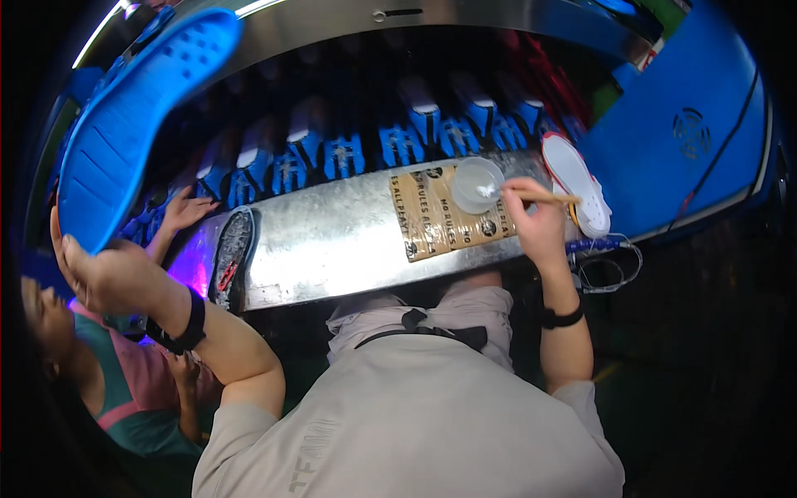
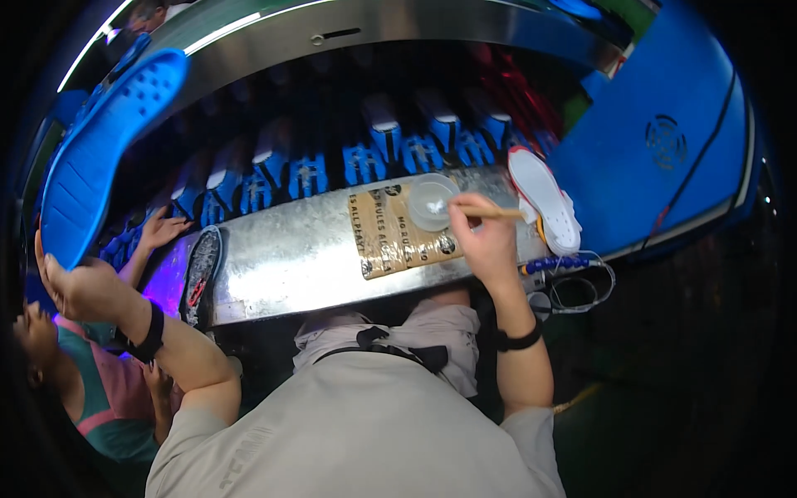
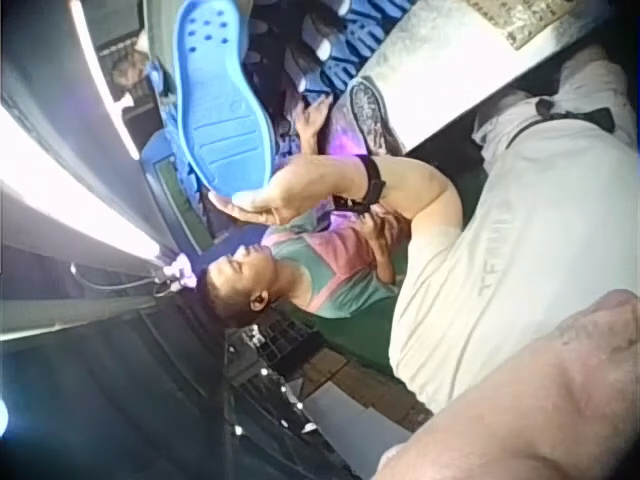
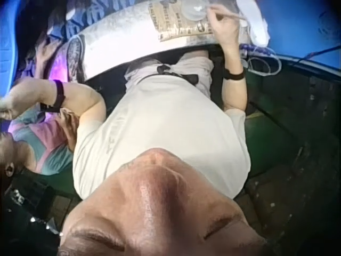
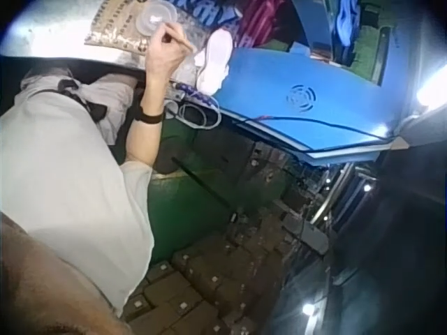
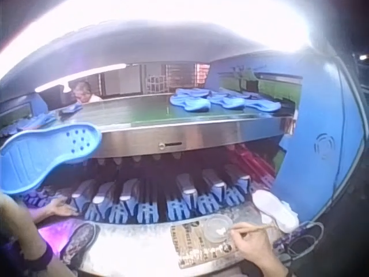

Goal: Apply glue to blue shoe soles using a brush and place them onto a moving conveyor belt.

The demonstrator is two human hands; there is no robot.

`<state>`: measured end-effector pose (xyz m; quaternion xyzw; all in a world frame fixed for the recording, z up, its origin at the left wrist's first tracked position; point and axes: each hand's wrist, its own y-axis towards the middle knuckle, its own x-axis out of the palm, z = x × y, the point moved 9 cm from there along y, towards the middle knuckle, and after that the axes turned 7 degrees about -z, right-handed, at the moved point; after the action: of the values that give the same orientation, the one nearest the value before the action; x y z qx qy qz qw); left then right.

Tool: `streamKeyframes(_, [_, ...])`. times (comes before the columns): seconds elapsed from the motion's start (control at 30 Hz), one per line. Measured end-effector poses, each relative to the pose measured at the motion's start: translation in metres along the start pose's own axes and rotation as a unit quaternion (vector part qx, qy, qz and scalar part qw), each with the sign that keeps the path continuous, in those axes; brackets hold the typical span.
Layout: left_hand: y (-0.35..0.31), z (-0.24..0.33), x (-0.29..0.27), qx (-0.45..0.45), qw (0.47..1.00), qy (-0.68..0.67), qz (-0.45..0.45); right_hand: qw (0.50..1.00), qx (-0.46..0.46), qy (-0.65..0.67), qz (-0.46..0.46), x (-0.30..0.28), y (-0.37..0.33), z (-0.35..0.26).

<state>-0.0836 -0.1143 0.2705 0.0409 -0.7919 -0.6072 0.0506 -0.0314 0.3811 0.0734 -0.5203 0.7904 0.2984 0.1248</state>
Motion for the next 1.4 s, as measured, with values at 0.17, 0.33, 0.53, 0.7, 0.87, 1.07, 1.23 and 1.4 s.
streamKeyframes(0.17, [-0.050,0.037,0.052,-0.479,0.595,-0.624,-0.164,0.994,0.043,-0.098,-0.034,0.015,0.022,0.032])
streamKeyframes(0.33, [-0.100,0.141,0.060,-0.380,0.324,-0.766,-0.404,0.984,0.076,-0.146,-0.072,0.027,0.025,0.057])
streamKeyframes(0.53, [-0.217,0.243,-0.023,-0.444,-0.206,-0.774,-0.402,0.997,0.030,-0.049,0.047,0.000,0.010,0.026])
streamKeyframes(0.7, [-0.259,0.245,-0.080,-0.404,-0.226,-0.738,-0.490,0.998,0.053,0.003,0.021,0.014,-0.006,0.035])
streamKeyframes(0.87, [-0.260,0.247,-0.075,-0.422,-0.222,-0.723,-0.500,0.974,0.057,0.214,-0.055,0.059,-0.033,0.000])
streamKeyframes(1.07, [-0.244,0.249,-0.069,-0.402,-0.177,-0.736,-0.515,0.974,-0.022,0.191,-0.115,0.090,-0.026,-0.037])
streamKeyframes(1.23, [-0.240,0.247,-0.069,-0.374,-0.149,-0.752,-0.521,0.986,-0.082,0.113,-0.095,0.091,-0.026,-0.051])
streamKeyframes(1.4, [-0.234,0.245,-0.065,-0.392,-0.168,-0.747,-0.510,0.974,-0.126,0.105,-0.155,0.097,-0.042,-0.067])
